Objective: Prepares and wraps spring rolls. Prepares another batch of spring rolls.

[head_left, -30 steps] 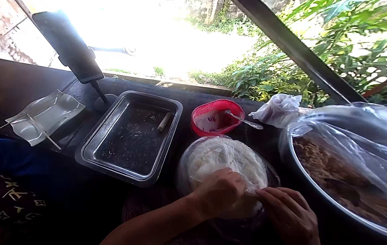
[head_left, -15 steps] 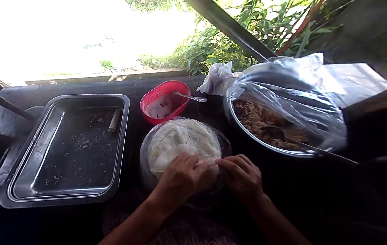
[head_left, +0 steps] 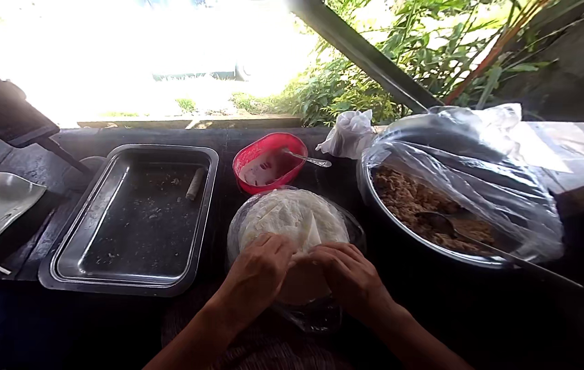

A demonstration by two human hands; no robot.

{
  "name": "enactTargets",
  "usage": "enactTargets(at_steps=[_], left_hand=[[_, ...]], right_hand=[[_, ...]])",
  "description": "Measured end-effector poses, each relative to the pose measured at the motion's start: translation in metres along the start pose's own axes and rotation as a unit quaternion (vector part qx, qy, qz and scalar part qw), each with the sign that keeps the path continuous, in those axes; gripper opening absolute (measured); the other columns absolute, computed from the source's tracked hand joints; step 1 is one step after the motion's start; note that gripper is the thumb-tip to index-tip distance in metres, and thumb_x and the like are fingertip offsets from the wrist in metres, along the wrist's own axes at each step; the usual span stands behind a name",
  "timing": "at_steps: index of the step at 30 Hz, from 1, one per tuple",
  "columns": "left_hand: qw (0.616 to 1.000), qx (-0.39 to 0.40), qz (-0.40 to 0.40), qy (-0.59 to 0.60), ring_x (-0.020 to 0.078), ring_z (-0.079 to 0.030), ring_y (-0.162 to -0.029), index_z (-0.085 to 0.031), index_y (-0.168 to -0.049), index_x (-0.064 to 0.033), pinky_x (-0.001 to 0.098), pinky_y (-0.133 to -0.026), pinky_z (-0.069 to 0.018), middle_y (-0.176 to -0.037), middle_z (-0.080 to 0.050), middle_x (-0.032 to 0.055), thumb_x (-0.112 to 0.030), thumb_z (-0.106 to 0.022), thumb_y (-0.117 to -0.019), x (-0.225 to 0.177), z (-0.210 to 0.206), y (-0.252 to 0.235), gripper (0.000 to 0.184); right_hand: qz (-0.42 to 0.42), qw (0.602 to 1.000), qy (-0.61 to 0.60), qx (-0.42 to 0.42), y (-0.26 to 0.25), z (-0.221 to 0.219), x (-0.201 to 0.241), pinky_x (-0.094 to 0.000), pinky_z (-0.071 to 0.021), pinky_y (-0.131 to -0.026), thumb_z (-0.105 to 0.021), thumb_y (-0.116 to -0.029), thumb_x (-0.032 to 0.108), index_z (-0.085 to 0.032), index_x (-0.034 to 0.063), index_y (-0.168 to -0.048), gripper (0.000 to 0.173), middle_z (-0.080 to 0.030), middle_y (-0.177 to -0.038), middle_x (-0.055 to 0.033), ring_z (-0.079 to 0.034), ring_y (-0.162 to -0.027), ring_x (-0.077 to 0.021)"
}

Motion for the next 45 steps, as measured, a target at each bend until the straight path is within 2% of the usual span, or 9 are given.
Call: enactTargets(at_steps=[3, 6, 10, 19, 26, 32, 38, 42, 45], left_hand=[[1.000, 0.005, 0.007, -0.015, 0.0290, -0.072, -0.099, -0.077, -0.100, -0.0020, 0.0395, -0.089, -0.0576, -0.102, -0.074, 0.0125, -0.015, -0.063, -0.0962, 0.004, 0.001, 0.001, 0.019], [1.000, 0.008, 0.018, -0.024, 0.0299, -0.072, -0.094, -0.077, -0.098, -0.0013, 0.0395, -0.085, -0.0589, -0.097, -0.073, 0.0133, -0.010, -0.067, -0.0918, 0.003, -0.001, 0.001, 0.015], [0.998, 0.004, 0.028, -0.051, 0.0300, -0.072, -0.090, -0.077, -0.096, -0.0010, 0.0383, -0.082, -0.0593, -0.092, -0.072, 0.0131, -0.008, -0.070, -0.0882, 0.000, -0.004, 0.005, 0.013], [0.989, -0.046, 0.020, -0.136, 0.0274, -0.071, -0.079, -0.074, -0.082, -0.0033, 0.0380, -0.069, -0.0571, -0.082, -0.071, 0.0105, -0.012, -0.068, -0.0872, -0.011, -0.007, 0.012, 0.012], [0.992, -0.041, -0.007, -0.117, 0.0283, -0.071, -0.082, -0.072, -0.083, -0.0025, 0.0393, -0.073, -0.0570, -0.083, -0.071, 0.0112, -0.011, -0.064, -0.0919, -0.007, -0.007, 0.013, 0.015], [0.988, -0.067, -0.074, -0.117, 0.0271, -0.071, -0.099, -0.072, -0.104, -0.0072, 0.0383, -0.085, -0.0552, -0.101, -0.074, 0.0109, -0.025, -0.054, -0.1058, 0.017, 0.011, 0.040, 0.026], [0.979, -0.091, -0.088, -0.161, 0.0267, -0.068, -0.083, -0.071, -0.108, -0.0079, 0.0344, -0.073, -0.0540, -0.091, -0.072, 0.0108, -0.014, -0.055, -0.1031, 0.029, 0.023, 0.066, 0.018], [0.975, -0.111, -0.091, -0.170, 0.0252, -0.064, -0.070, -0.073, -0.102, -0.0060, 0.0333, -0.064, -0.0497, -0.076, -0.068, 0.0088, -0.010, -0.056, -0.1006, 0.025, 0.024, 0.065, 0.018], [0.979, -0.126, -0.092, -0.135, 0.0239, -0.069, -0.077, -0.074, -0.103, -0.0046, 0.0304, -0.073, -0.0551, -0.082, -0.073, 0.0106, -0.006, -0.057, -0.0997, 0.018, 0.026, 0.058, 0.017]], right_hand=[[-0.011, 0.998, 0.030, 0.046, -0.015, 0.001, 0.006, -0.0362, -0.0535, -0.084, -0.050, -0.1023, 0.018, -0.071, 0.0078, -0.097, 0.024, -0.074, -0.089, -0.0049, -0.070, -0.091, -0.0224], [-0.018, 0.994, 0.045, 0.093, -0.025, -0.004, 0.013, -0.0398, -0.0570, -0.078, -0.057, -0.0988, 0.025, -0.074, 0.0069, -0.095, 0.026, -0.074, -0.090, -0.0082, -0.072, -0.087, -0.0266], [-0.033, 0.995, 0.012, 0.096, -0.026, -0.011, 0.013, -0.0381, -0.0583, -0.077, -0.064, -0.0923, 0.020, -0.077, 0.0055, -0.100, 0.021, -0.073, -0.094, -0.0101, -0.071, -0.089, -0.0280], [0.000, 0.997, -0.035, 0.067, -0.016, -0.016, 0.005, -0.0286, -0.0548, -0.080, -0.060, -0.0978, 0.023, -0.077, 0.0112, -0.099, 0.021, -0.072, -0.092, -0.0044, -0.068, -0.089, -0.0199], [0.010, 0.994, -0.068, 0.083, -0.015, -0.018, 0.000, -0.0307, -0.0544, -0.082, -0.059, -0.0979, 0.018, -0.075, 0.0099, -0.095, 0.018, -0.073, -0.092, -0.0056, -0.068, -0.090, -0.0208], [0.032, 0.987, -0.061, 0.147, -0.012, -0.009, 0.000, -0.0389, -0.0540, -0.086, -0.052, -0.1031, 0.036, -0.069, 0.0104, -0.119, 0.035, -0.072, -0.106, -0.0078, -0.067, -0.102, -0.0256], [0.081, 0.984, -0.015, 0.156, -0.010, -0.010, 0.006, -0.0407, -0.0519, -0.078, -0.042, -0.1048, 0.050, -0.068, 0.0281, -0.131, 0.043, -0.066, -0.102, -0.0084, -0.063, -0.096, -0.0280], [0.087, 0.983, 0.009, 0.163, -0.015, -0.013, 0.011, -0.0397, -0.0498, -0.075, -0.042, -0.1040, 0.052, -0.068, 0.0311, -0.132, 0.043, -0.064, -0.097, -0.0088, -0.061, -0.089, -0.0278], [0.076, 0.984, 0.012, 0.159, -0.016, -0.015, 0.013, -0.0402, -0.0495, -0.073, -0.042, -0.1032, 0.053, -0.070, 0.0260, -0.129, 0.047, -0.064, -0.094, -0.0090, -0.061, -0.086, -0.0283]])
Point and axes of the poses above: each hand's wrist, its own y-axis away from the middle knuckle, its own z-axis out of the back of the hand, x = y × z, the point moved 3 cm from there along -y, towards the middle knuckle
